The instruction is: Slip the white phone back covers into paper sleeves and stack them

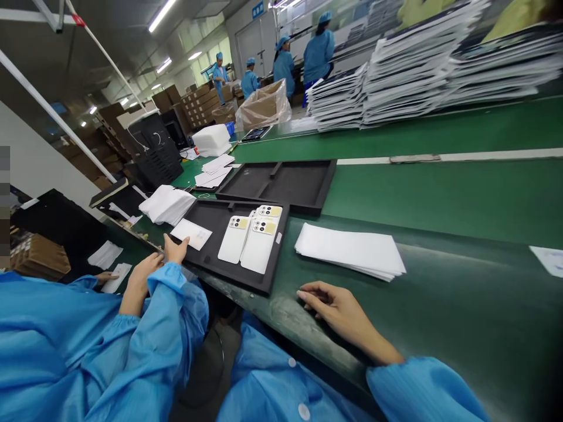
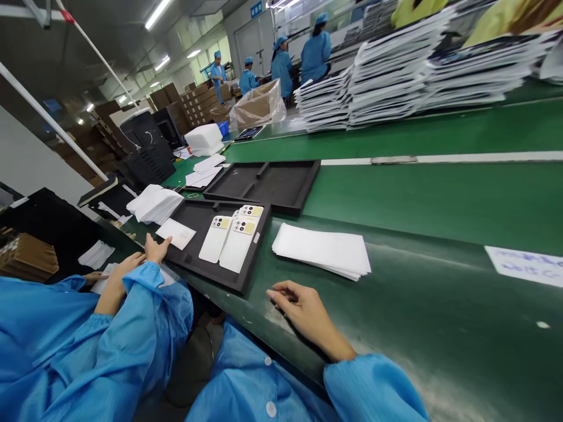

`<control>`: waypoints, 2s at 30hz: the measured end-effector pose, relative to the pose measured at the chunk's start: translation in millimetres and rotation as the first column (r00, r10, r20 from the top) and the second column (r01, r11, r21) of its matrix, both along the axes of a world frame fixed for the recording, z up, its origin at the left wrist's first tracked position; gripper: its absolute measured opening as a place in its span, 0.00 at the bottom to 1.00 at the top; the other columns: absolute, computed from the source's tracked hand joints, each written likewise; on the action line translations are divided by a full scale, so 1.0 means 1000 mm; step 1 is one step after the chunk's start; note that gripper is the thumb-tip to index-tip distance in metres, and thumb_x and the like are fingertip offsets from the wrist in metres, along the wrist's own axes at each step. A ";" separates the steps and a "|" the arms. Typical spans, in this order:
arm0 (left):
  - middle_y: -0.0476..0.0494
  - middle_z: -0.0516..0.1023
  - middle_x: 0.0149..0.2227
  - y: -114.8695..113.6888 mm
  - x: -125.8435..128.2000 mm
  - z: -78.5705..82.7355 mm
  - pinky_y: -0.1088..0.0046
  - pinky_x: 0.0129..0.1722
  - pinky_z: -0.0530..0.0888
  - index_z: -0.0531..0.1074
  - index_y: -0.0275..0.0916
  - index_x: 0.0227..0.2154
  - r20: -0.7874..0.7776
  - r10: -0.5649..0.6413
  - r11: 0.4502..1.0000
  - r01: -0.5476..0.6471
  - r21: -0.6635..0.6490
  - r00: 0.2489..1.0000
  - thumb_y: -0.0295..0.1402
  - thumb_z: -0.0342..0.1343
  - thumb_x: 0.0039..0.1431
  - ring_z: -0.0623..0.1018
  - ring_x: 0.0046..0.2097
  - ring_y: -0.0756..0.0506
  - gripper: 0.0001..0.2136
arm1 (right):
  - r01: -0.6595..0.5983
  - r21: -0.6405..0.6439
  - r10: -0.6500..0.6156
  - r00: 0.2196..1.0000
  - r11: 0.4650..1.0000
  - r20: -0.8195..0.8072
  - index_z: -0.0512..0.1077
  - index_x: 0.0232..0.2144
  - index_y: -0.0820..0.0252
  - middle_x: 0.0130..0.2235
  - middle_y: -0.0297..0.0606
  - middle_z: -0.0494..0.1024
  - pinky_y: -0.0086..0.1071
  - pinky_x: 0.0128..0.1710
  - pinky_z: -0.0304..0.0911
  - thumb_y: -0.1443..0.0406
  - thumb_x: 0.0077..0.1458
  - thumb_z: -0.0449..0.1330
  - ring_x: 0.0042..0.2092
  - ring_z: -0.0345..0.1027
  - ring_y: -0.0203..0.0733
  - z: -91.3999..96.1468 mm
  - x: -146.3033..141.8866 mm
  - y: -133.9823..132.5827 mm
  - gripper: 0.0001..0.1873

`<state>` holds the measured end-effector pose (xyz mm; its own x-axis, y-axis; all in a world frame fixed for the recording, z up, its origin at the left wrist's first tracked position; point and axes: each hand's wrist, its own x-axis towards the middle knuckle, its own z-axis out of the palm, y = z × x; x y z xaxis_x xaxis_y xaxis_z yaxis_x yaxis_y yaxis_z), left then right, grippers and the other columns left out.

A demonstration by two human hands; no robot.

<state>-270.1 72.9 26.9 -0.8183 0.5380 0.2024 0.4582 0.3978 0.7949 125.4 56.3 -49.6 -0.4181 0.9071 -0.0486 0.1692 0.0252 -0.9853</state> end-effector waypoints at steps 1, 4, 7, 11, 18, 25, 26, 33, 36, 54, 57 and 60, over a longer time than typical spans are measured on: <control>0.28 0.61 0.63 -0.003 0.003 -0.002 0.54 0.65 0.58 0.59 0.35 0.59 -0.065 -0.012 0.999 0.010 -0.032 0.998 0.31 0.66 0.45 0.57 0.67 0.34 0.36 | 0.001 0.001 -0.001 1.000 1.000 0.002 0.75 0.31 0.63 0.25 0.41 0.75 0.30 0.21 0.64 0.47 0.49 0.60 0.26 0.69 0.42 -0.001 -0.001 0.000 0.23; 0.32 0.62 0.63 -0.005 0.020 -0.007 0.58 0.67 0.54 0.68 0.34 0.53 -0.176 -0.117 0.990 0.100 -0.103 0.977 0.32 0.64 0.48 0.58 0.66 0.37 0.27 | 0.011 0.007 -0.011 1.000 1.000 -0.008 0.74 0.30 0.63 0.24 0.40 0.74 0.29 0.20 0.63 0.49 0.49 0.60 0.25 0.68 0.40 -0.001 -0.002 0.000 0.22; 0.37 0.71 0.57 0.004 0.047 -0.011 0.63 0.63 0.62 0.75 0.36 0.45 -0.258 -0.295 0.949 0.252 -0.187 0.920 0.34 0.61 0.52 0.69 0.60 0.40 0.16 | 0.016 0.007 -0.015 1.000 1.000 -0.015 0.74 0.30 0.63 0.23 0.39 0.74 0.29 0.20 0.63 0.50 0.49 0.60 0.25 0.67 0.39 0.002 -0.004 0.000 0.20; 0.44 0.78 0.49 0.024 0.090 -0.016 0.70 0.56 0.70 0.77 0.39 0.42 -0.301 -0.491 0.859 0.398 -0.321 0.817 0.37 0.58 0.56 0.75 0.53 0.45 0.13 | 0.017 0.004 -0.017 1.000 1.000 -0.003 0.75 0.30 0.63 0.24 0.39 0.74 0.29 0.21 0.62 0.50 0.50 0.59 0.25 0.67 0.39 0.003 -0.004 0.000 0.20; 0.30 0.75 0.51 0.046 0.124 -0.010 0.57 0.50 0.71 0.70 0.34 0.52 -0.269 -0.468 0.813 0.292 -0.503 0.842 0.43 0.61 0.49 0.73 0.55 0.31 0.27 | 0.018 0.045 -0.018 1.000 0.999 0.012 0.75 0.30 0.62 0.25 0.40 0.76 0.31 0.25 0.62 0.51 0.51 0.58 0.27 0.67 0.40 0.000 -0.005 0.002 0.19; 0.37 0.76 0.51 0.050 0.122 -0.007 0.62 0.49 0.71 0.68 0.41 0.53 -0.257 -0.457 0.778 0.243 -0.579 0.852 0.46 0.62 0.47 0.73 0.55 0.34 0.29 | 0.010 0.107 -0.013 1.000 0.994 0.027 0.75 0.29 0.62 0.24 0.38 0.75 0.31 0.27 0.61 0.52 0.52 0.56 0.27 0.67 0.40 -0.001 -0.007 0.004 0.18; 0.38 0.76 0.51 0.049 0.123 -0.006 0.63 0.49 0.71 0.68 0.41 0.53 -0.260 -0.456 0.783 0.245 -0.572 0.851 0.45 0.62 0.47 0.73 0.54 0.34 0.29 | 0.010 0.112 -0.013 1.000 0.994 0.027 0.75 0.30 0.62 0.24 0.38 0.75 0.31 0.27 0.61 0.52 0.52 0.56 0.27 0.67 0.40 -0.002 -0.007 0.004 0.18; 0.35 0.76 0.50 0.046 0.127 0.000 0.62 0.48 0.72 0.66 0.38 0.56 -0.295 -0.453 0.821 0.265 -0.505 0.842 0.41 0.61 0.48 0.75 0.52 0.34 0.31 | 0.014 0.132 -0.017 1.000 0.991 0.023 0.75 0.29 0.62 0.24 0.37 0.75 0.31 0.26 0.60 0.53 0.53 0.57 0.27 0.67 0.40 0.001 -0.007 0.003 0.18; 0.35 0.76 0.50 0.043 0.127 0.000 0.59 0.49 0.72 0.65 0.38 0.57 -0.353 -0.461 0.846 0.282 -0.453 0.814 0.39 0.61 0.47 0.75 0.51 0.33 0.32 | 0.014 0.127 -0.017 1.000 0.992 0.019 0.75 0.29 0.62 0.23 0.37 0.75 0.31 0.25 0.59 0.53 0.53 0.57 0.27 0.67 0.40 0.003 -0.006 0.003 0.18; 0.39 0.71 0.55 -0.019 0.182 0.022 0.60 0.56 0.68 0.61 0.40 0.58 -0.470 -0.876 0.354 0.812 -0.464 0.112 0.33 0.60 0.45 0.71 0.54 0.39 0.33 | 0.037 0.897 -0.249 0.965 0.441 0.083 0.57 0.60 0.64 0.61 0.60 0.61 0.55 0.58 0.58 0.50 0.52 0.64 0.63 0.55 0.61 0.029 0.024 0.019 0.41; 0.40 0.69 0.58 -0.022 0.194 0.028 0.60 0.57 0.67 0.61 0.40 0.58 -0.446 -0.895 0.270 0.801 -0.534 0.005 0.32 0.59 0.45 0.70 0.56 0.39 0.33 | -0.125 0.883 -0.180 0.957 0.453 0.228 0.47 0.65 0.64 0.64 0.61 0.53 0.58 0.60 0.55 0.50 0.53 0.63 0.66 0.47 0.63 0.030 0.030 0.023 0.47; 0.40 0.69 0.59 -0.024 0.204 0.031 0.59 0.56 0.67 0.62 0.40 0.58 -0.404 -0.913 0.217 0.764 -0.608 -0.062 0.31 0.57 0.45 0.69 0.57 0.38 0.33 | -0.162 0.864 -0.132 0.958 0.477 0.253 0.44 0.66 0.65 0.64 0.61 0.54 0.56 0.59 0.57 0.57 0.55 0.61 0.65 0.48 0.61 0.028 0.032 0.020 0.44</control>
<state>-66.1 49.0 57.6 0.5915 0.7937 0.1421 0.7862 -0.6069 0.1168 157.5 76.5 -21.7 -0.5365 0.5303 0.6565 0.3895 0.8457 -0.3648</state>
